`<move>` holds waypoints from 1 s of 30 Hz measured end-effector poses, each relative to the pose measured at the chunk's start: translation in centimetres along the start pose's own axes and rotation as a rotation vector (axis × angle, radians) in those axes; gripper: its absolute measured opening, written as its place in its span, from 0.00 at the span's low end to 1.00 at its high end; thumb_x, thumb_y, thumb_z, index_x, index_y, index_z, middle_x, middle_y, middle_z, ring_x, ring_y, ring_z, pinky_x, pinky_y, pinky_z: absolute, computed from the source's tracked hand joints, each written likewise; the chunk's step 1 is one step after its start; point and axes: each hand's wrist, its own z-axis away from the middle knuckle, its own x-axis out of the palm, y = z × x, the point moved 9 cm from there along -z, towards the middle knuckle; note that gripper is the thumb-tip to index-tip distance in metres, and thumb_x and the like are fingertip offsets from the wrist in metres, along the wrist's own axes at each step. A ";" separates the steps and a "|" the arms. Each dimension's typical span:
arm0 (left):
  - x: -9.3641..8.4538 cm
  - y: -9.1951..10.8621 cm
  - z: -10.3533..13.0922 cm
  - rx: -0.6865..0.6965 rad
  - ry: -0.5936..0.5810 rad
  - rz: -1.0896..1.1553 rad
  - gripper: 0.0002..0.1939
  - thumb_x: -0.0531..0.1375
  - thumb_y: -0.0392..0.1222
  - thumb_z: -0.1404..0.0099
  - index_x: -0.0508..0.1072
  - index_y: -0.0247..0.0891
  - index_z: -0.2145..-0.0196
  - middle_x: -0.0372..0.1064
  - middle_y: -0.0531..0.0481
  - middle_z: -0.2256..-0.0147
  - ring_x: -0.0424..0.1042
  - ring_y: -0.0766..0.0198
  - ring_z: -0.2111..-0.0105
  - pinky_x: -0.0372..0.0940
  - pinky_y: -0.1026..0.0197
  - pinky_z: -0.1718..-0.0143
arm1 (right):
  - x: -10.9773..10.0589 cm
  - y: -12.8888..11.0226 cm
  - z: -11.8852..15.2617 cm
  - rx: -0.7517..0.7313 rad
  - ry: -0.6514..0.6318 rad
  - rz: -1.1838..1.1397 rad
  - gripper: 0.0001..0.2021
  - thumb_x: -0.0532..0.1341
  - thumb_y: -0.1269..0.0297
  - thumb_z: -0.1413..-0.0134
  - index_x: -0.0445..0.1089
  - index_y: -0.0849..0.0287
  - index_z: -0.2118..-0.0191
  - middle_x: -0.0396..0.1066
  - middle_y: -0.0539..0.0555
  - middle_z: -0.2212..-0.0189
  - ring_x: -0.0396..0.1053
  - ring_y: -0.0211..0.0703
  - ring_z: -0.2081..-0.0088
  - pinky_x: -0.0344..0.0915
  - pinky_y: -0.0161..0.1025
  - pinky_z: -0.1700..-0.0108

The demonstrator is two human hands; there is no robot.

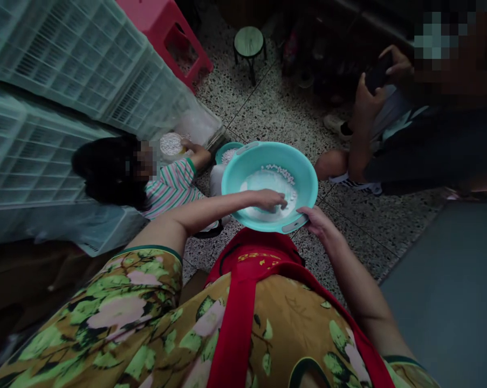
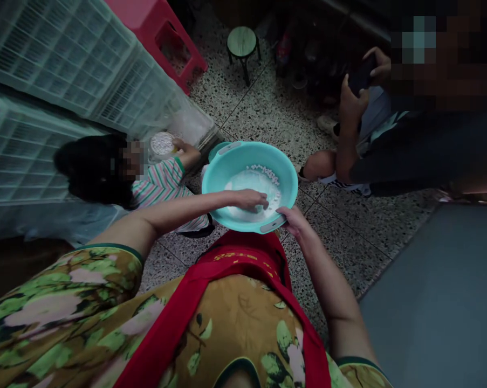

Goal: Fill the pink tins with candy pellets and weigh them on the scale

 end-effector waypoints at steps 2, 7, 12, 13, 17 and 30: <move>1.2 1.2 -0.2 0.033 -0.006 0.025 0.15 0.61 0.34 0.38 0.79 0.40 0.54 0.75 0.44 0.54 0.71 0.61 0.65 0.59 0.61 0.65 | -0.5 0.7 0.5 0.065 0.058 -0.050 0.10 0.63 0.73 0.62 0.71 0.60 0.68 0.72 0.49 0.81 0.67 0.37 0.80 0.70 0.33 0.74; -0.6 -2.2 -1.0 -0.249 0.203 0.029 0.17 0.54 0.28 0.36 0.78 0.36 0.55 0.75 0.42 0.56 0.71 0.58 0.60 0.60 0.60 0.61 | -1.2 1.5 1.3 0.096 0.108 -0.109 0.12 0.63 0.74 0.63 0.72 0.61 0.66 0.72 0.48 0.81 0.66 0.37 0.80 0.69 0.34 0.75; 2.1 2.5 -1.8 0.083 0.035 0.045 0.20 0.64 0.30 0.44 0.79 0.42 0.53 0.73 0.46 0.51 0.70 0.58 0.59 0.60 0.60 0.64 | -1.6 2.4 1.6 0.078 0.089 -0.130 0.13 0.63 0.74 0.64 0.72 0.61 0.66 0.73 0.49 0.80 0.67 0.37 0.79 0.70 0.33 0.74; 2.4 2.8 -1.9 0.088 0.021 0.043 0.17 0.64 0.29 0.43 0.79 0.41 0.57 0.74 0.46 0.53 0.69 0.59 0.61 0.59 0.60 0.64 | -1.7 2.5 1.7 0.070 0.082 -0.125 0.12 0.63 0.74 0.64 0.72 0.61 0.66 0.73 0.49 0.80 0.68 0.37 0.79 0.70 0.33 0.73; 1.0 -0.1 -2.4 -0.066 0.117 0.011 0.14 0.55 0.27 0.38 0.78 0.34 0.59 0.74 0.42 0.58 0.69 0.59 0.61 0.60 0.60 0.61 | -2.5 3.1 2.2 0.043 0.088 -0.131 0.12 0.64 0.74 0.64 0.71 0.60 0.67 0.72 0.49 0.81 0.69 0.38 0.78 0.71 0.34 0.71; 1.4 4.3 -9.3 -0.020 0.218 -0.218 0.15 0.53 0.34 0.29 0.79 0.36 0.55 0.73 0.39 0.53 0.68 0.54 0.52 0.62 0.53 0.47 | -5.2 6.1 5.5 0.092 0.156 -0.210 0.11 0.62 0.75 0.65 0.70 0.60 0.69 0.71 0.48 0.82 0.66 0.37 0.80 0.68 0.32 0.75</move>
